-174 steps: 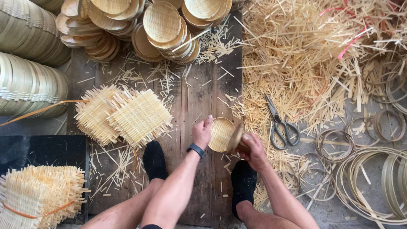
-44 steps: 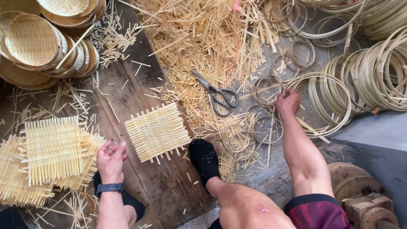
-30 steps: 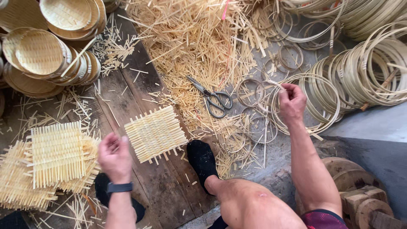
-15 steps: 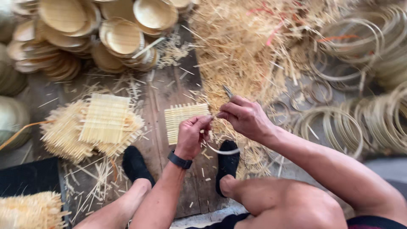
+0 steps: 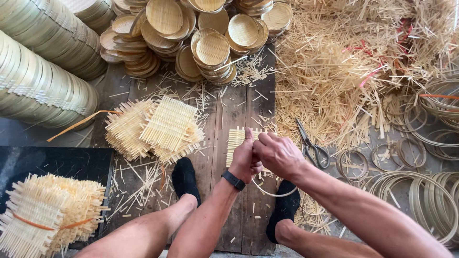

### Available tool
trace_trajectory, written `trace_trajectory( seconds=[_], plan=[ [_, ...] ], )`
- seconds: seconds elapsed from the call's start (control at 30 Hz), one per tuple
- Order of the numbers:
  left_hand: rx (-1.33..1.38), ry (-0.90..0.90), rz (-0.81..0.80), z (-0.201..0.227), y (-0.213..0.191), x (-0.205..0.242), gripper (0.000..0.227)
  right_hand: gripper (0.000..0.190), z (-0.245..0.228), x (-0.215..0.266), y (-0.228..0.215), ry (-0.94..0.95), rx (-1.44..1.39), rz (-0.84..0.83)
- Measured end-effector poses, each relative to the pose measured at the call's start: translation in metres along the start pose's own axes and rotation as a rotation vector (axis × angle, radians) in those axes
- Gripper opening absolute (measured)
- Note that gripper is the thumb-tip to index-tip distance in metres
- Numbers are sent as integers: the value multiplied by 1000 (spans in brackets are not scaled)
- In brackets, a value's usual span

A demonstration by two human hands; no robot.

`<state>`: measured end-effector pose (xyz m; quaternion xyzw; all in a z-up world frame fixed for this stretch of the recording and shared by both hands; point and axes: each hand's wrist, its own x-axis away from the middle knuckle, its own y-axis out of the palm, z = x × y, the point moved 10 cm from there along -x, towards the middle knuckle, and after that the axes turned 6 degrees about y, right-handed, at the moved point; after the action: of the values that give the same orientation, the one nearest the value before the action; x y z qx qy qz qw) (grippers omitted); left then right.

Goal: The person weaves thin bamboo strips through a pre-formed frame and uses shears to trim the edges of the resulting woven vessel.

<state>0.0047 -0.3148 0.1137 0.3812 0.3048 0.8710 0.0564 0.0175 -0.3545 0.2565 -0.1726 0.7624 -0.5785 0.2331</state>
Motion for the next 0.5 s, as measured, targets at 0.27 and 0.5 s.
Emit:
trace_trajectory(
  seconds=[0.27, 0.5],
  plan=[
    [-19, 52, -23, 13, -20, -14, 63, 12, 12, 0, 5, 132, -226, 177],
    [418, 403, -106, 69, -49, -21, 39, 33, 94, 23, 71, 885, -1738, 74]
  ],
)
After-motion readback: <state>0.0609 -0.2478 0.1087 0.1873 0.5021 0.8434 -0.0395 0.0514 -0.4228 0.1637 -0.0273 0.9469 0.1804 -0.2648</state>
